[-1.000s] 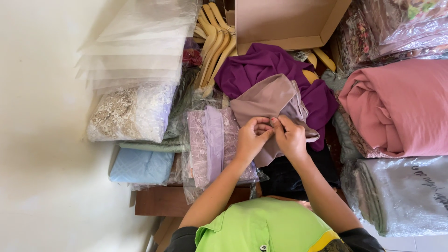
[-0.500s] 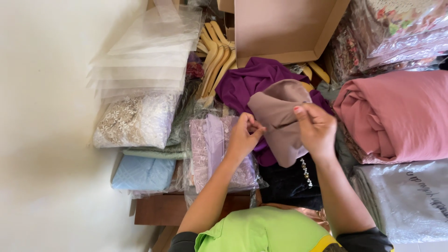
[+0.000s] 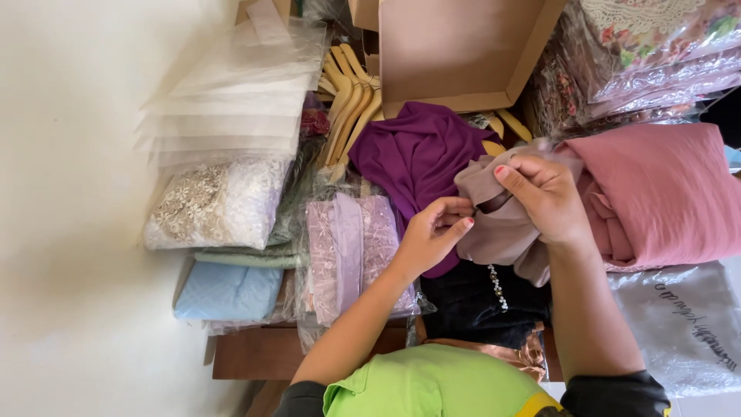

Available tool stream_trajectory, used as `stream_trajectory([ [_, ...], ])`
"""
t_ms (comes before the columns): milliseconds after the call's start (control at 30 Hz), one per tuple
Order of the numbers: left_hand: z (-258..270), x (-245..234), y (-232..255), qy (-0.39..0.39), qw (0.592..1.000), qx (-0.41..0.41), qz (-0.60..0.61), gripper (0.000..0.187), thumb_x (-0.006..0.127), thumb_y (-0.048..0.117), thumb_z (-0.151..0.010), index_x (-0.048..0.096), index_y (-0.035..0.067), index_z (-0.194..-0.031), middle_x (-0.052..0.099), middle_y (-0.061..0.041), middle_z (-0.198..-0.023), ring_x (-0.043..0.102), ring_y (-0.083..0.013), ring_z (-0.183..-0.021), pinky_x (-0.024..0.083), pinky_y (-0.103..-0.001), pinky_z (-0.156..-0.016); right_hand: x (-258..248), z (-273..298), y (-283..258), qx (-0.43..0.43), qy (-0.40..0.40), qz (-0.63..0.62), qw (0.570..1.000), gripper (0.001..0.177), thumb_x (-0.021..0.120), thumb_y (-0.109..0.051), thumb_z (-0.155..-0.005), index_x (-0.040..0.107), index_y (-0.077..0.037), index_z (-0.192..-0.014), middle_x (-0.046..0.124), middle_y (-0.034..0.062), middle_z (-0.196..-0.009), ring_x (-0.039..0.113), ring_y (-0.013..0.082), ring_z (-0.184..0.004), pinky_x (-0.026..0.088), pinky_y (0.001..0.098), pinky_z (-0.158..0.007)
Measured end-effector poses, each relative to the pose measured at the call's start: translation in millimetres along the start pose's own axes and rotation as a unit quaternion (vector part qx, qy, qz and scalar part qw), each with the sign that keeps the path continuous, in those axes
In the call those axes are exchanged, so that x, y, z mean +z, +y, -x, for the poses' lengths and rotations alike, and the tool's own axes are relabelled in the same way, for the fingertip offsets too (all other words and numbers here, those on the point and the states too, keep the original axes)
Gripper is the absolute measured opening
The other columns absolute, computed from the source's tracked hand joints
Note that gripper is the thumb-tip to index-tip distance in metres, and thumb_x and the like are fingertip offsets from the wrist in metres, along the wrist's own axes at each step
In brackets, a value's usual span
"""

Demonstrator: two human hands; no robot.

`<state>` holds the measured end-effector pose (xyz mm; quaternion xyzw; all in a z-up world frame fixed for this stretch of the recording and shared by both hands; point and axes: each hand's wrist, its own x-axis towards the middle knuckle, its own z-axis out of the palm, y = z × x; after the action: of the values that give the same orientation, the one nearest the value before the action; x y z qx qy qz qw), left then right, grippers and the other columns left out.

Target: Hanging various items of clothing onto wooden hangers in a stockroom area.

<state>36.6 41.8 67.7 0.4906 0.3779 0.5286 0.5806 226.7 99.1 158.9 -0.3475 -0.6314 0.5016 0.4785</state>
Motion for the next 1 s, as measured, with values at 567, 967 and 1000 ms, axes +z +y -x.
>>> stream_trajectory([
  [567, -3.8, -21.6, -33.0, 0.074, 0.996, 0.041, 0.000, 0.021, 0.075, 0.000, -0.092, 0.057, 0.005, -0.101, 0.068, 0.000, -0.091, 0.065, -0.0059, -0.085, 0.053, -0.021, -0.078, 34.0, 4.9, -18.5, 0.046, -0.014, -0.108, 0.993, 0.016, 0.062, -0.008, -0.100, 0.072, 0.002, -0.107, 0.071, -0.0007, -0.095, 0.061, 0.0047, -0.085, 0.049, 0.0203, -0.079],
  [967, 23.0, -105.2, 7.6, 0.223, 0.938, 0.065, -0.258, 0.022, 0.079, 0.004, -0.087, 0.059, 0.005, -0.097, 0.070, -0.008, -0.085, 0.068, -0.0168, -0.082, 0.054, -0.030, -0.074, 62.1, -50.8, -25.5, -0.032, -0.101, -0.063, 0.992, 0.022, 0.064, -0.012, -0.103, 0.065, 0.000, -0.084, 0.061, 0.0003, -0.079, 0.056, 0.0100, -0.082, 0.043, 0.0262, -0.074],
  [1000, 28.8, -114.5, 13.9, 0.252, 0.916, 0.026, -0.311, 0.022, 0.077, 0.005, -0.084, 0.061, 0.006, -0.099, 0.074, -0.010, -0.086, 0.073, -0.0214, -0.083, 0.056, -0.033, -0.075, 61.6, -63.2, -5.7, -0.006, -0.083, 0.022, 0.996, 0.020, 0.064, -0.015, -0.102, 0.066, -0.002, -0.087, 0.061, 0.0041, -0.080, 0.057, 0.0150, -0.082, 0.044, 0.0302, -0.074],
])
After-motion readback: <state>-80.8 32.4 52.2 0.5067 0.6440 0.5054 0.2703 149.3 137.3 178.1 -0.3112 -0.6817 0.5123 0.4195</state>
